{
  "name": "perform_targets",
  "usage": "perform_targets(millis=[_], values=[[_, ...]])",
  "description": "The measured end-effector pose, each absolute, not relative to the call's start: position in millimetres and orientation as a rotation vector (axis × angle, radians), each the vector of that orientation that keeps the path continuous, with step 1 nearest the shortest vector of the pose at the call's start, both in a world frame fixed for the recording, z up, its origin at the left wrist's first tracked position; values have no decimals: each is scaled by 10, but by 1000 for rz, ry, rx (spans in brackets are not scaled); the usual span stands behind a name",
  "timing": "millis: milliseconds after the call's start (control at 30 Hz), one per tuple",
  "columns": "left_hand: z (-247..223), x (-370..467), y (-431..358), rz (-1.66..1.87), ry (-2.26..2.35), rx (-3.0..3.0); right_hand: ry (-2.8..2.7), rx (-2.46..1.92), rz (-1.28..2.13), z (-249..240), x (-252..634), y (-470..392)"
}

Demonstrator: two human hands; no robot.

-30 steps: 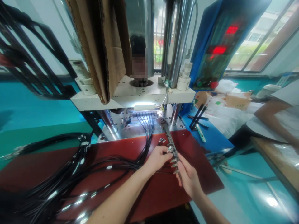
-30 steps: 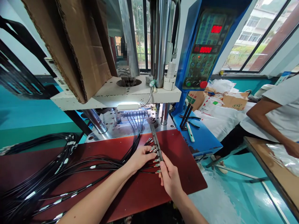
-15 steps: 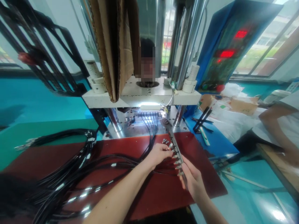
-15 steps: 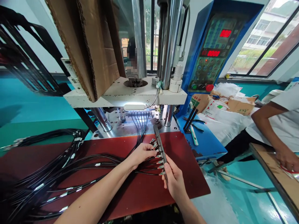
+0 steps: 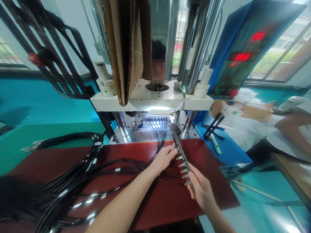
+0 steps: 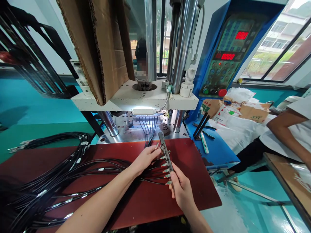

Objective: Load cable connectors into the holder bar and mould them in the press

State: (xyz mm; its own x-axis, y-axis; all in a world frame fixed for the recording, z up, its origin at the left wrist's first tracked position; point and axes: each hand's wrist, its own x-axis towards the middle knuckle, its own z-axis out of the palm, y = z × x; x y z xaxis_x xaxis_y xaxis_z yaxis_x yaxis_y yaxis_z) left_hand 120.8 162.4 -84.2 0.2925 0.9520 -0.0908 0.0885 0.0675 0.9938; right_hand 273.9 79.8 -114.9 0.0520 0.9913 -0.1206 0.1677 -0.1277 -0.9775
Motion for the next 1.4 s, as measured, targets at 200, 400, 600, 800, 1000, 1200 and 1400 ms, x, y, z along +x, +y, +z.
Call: perform_targets(millis=[200, 400, 600, 800, 1000, 1200, 1400], values=[[-873, 1178, 1683, 920, 1109, 1457, -1104, -1417, 1204, -1114, 2734, 779], [-906, 1195, 1709, 874, 1086, 1415, -1157, -1391, 1240, -1189, 2776, 789], [-959, 1158, 1708, 908, 1073, 1444, -1390, -1458, 1128, -1201, 2776, 789], [-811, 1093, 1704, 1129, 1001, 1374, -1233, -1429, 1212, -1168, 2763, 800], [-712, 1011, 1727, 1203, 935, 1124, -1112, -1366, 1237, -1205, 2786, 803], [-918, 1031, 1775, 850, 1106, 1542, -1175, -1366, 1282, -1250, 2839, 795], [-903, 1051, 1774, 811, 1102, 1468, -1253, -1393, 1290, -1276, 2844, 803]])
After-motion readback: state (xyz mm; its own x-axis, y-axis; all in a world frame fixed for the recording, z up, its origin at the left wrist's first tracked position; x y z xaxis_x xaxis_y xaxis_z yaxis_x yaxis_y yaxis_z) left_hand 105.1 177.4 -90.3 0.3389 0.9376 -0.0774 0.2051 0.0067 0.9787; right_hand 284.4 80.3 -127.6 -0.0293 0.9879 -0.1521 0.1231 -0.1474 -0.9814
